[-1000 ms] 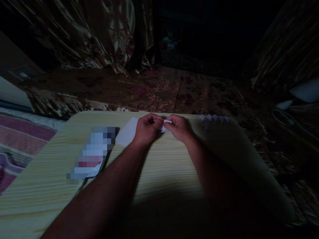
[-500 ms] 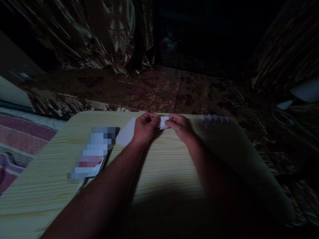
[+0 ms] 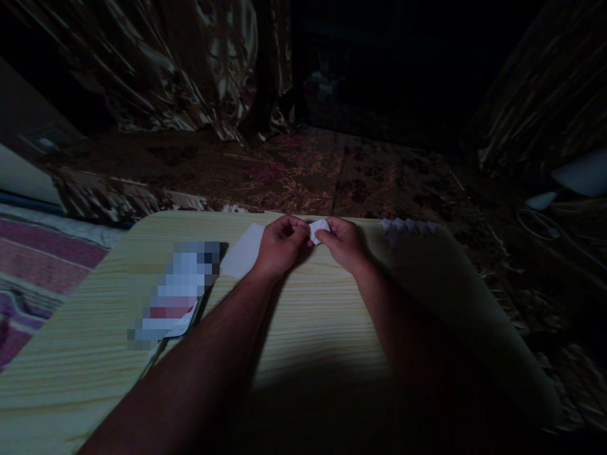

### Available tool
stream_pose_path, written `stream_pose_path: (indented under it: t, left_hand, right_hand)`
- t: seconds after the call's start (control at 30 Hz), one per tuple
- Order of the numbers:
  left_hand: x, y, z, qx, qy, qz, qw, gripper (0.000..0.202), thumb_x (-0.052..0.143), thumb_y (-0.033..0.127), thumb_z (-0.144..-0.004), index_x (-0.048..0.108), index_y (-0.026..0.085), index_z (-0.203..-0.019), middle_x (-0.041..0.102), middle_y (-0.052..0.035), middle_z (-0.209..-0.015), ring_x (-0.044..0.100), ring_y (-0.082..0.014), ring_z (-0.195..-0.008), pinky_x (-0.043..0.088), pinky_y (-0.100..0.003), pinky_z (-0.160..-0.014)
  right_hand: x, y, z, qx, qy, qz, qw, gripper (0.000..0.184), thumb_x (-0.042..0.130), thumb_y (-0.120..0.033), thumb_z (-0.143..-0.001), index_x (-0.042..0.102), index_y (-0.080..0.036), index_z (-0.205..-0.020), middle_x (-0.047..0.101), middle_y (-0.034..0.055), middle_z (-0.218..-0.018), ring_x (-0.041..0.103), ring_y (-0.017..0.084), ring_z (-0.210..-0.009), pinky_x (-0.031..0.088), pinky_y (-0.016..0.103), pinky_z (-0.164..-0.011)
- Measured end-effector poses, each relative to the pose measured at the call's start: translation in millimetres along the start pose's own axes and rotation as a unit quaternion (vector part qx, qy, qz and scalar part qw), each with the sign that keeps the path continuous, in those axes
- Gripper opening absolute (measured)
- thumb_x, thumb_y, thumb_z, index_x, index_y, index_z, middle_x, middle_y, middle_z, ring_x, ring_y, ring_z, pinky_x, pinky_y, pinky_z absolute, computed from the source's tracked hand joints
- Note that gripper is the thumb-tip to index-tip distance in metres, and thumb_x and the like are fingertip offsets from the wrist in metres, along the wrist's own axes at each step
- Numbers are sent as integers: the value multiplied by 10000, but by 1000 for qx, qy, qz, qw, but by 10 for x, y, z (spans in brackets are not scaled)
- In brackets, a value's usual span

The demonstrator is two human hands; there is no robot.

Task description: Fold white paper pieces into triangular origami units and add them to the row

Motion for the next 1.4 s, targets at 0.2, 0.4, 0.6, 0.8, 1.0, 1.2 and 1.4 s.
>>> stream_pose_path:
  t: [0.2, 0.4, 0.6, 0.8, 1.0, 1.2, 1.4]
  left_hand:
    - [16, 17, 10, -3, -18, 0, 1000, 217, 665, 358, -733, 608, 157, -794, 630, -11, -616, 494, -90, -496, 366, -199, -478]
    - [12, 3, -5, 8, -42, 1, 999, 204, 702, 298, -679, 634, 156, -809, 644, -9, -708, 546, -108, -587, 393, -210, -540]
    - [-14, -20, -18, -7, -18, 16, 1000, 143, 702, 255, -651, 622, 150, -706, 627, -1, -643, 527, -104, -539, 392, -218, -530]
    - [-21, -17, -13, -3, 3, 13, 1000, 126, 696, 246, -653, 621, 145, -661, 598, 10, -598, 496, -92, -519, 385, -212, -522]
    - [-25, -15, -16, 2, -1, -2, 1000, 138, 675, 279, -675, 638, 147, -670, 590, 13, -600, 478, -89, -523, 367, -211, -520]
    - [-39, -34, -29, 8, -21, 9, 1000, 139, 676, 289, -678, 663, 150, -686, 632, -9, -649, 505, -103, -560, 392, -225, -549]
    - [-43, -64, -40, 4, -34, 7, 999, 105, 674, 256, -666, 666, 153, -685, 654, -24, -675, 521, -111, -570, 384, -221, -530]
  right_hand:
    - [-18, 10, -3, -4, 10, 28, 1000, 107, 580, -249, -681, 578, -157, -734, 570, -29, -653, 495, 99, -607, 367, 209, -552]
    - [10, 1, 12, -15, -4, 20, 1000, 116, 604, -265, -680, 575, -155, -705, 565, -28, -643, 475, 94, -588, 367, 214, -554]
    - [25, -14, 35, -26, -25, 70, 997, 101, 589, -259, -696, 581, -158, -697, 538, -33, -622, 452, 90, -577, 343, 211, -537]
    - [34, -11, 39, -35, -35, 64, 997, 113, 598, -268, -699, 579, -158, -685, 531, -33, -622, 452, 91, -581, 338, 213, -535]
    - [31, -21, 42, -23, -34, 70, 997, 93, 588, -254, -694, 572, -162, -685, 520, -40, -616, 444, 91, -581, 340, 214, -542]
    - [24, -20, 36, -22, -30, 73, 997, 145, 600, -296, -701, 545, -167, -664, 503, -44, -601, 427, 89, -566, 311, 214, -512]
    - [16, 7, 27, -22, -36, 73, 996, 137, 605, -294, -697, 575, -160, -698, 532, -36, -609, 458, 98, -576, 322, 217, -519]
Point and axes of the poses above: each hand's wrist, its own z-axis away from the middle knuckle, its own x-axis out of the palm, y = z × x, the point moved 3 cm from there along -z, towards the middle knuckle
